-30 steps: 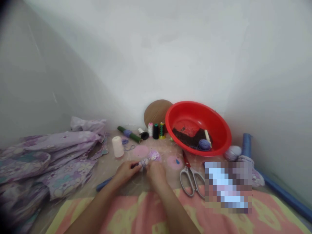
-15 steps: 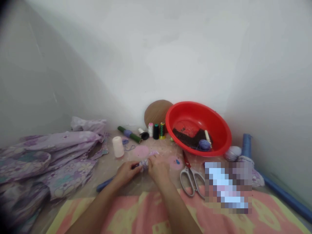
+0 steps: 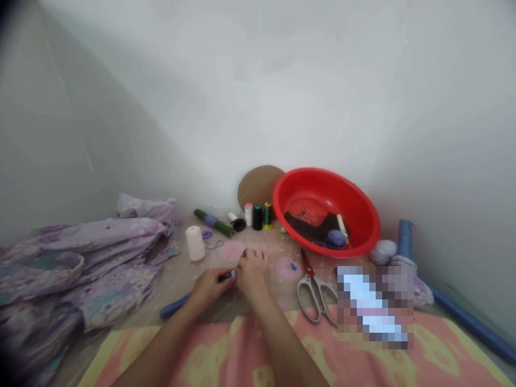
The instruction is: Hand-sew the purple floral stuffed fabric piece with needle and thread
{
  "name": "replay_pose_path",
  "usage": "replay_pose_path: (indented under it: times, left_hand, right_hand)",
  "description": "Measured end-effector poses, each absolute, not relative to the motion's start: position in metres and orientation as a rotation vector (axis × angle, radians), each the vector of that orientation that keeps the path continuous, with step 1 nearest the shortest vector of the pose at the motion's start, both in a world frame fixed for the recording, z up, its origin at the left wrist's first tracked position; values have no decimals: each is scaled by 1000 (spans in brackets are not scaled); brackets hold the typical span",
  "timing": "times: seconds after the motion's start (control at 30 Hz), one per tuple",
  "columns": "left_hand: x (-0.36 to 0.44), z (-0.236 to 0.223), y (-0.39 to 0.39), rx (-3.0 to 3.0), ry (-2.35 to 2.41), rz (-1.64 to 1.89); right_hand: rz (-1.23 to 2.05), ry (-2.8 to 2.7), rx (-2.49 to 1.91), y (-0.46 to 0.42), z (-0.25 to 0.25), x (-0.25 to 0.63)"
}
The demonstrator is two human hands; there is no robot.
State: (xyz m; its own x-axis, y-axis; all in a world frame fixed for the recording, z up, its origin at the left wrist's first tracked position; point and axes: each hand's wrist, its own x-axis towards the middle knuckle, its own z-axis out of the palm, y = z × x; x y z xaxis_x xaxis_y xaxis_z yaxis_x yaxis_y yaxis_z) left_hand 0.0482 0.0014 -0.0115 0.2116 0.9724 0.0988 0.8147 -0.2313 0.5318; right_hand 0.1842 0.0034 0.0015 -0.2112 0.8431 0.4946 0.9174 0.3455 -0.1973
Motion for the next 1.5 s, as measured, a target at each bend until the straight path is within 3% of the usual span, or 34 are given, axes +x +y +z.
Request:
replay_pose_path:
  times: [0.3, 0.53, 0.7, 1.0, 1.3, 1.37, 1.5]
  left_hand:
    - [48, -9, 1, 2148, 1658, 578]
    - [46, -16, 4, 2158, 1662, 579]
    - [46, -15, 3, 2146, 1658, 581]
    - [59, -11, -1, 2050, 1945, 503]
    - [66, -17, -2, 2105, 2045, 513]
    - [66, -15, -3, 2091, 2044, 495]
    - [65, -13, -3, 2077, 2051, 467]
  right_hand:
    - [-34, -1895, -1555, 19, -5, 180]
    - [14, -2174, -1465, 25, -1, 188]
    - [33, -1965, -1569, 24, 0, 181]
    - [344, -1701, -1456, 26, 0, 184]
    - [888, -937, -867, 27, 12, 210]
    - [816, -817, -815, 24, 21, 224]
    - [324, -753, -849, 16, 31, 250]
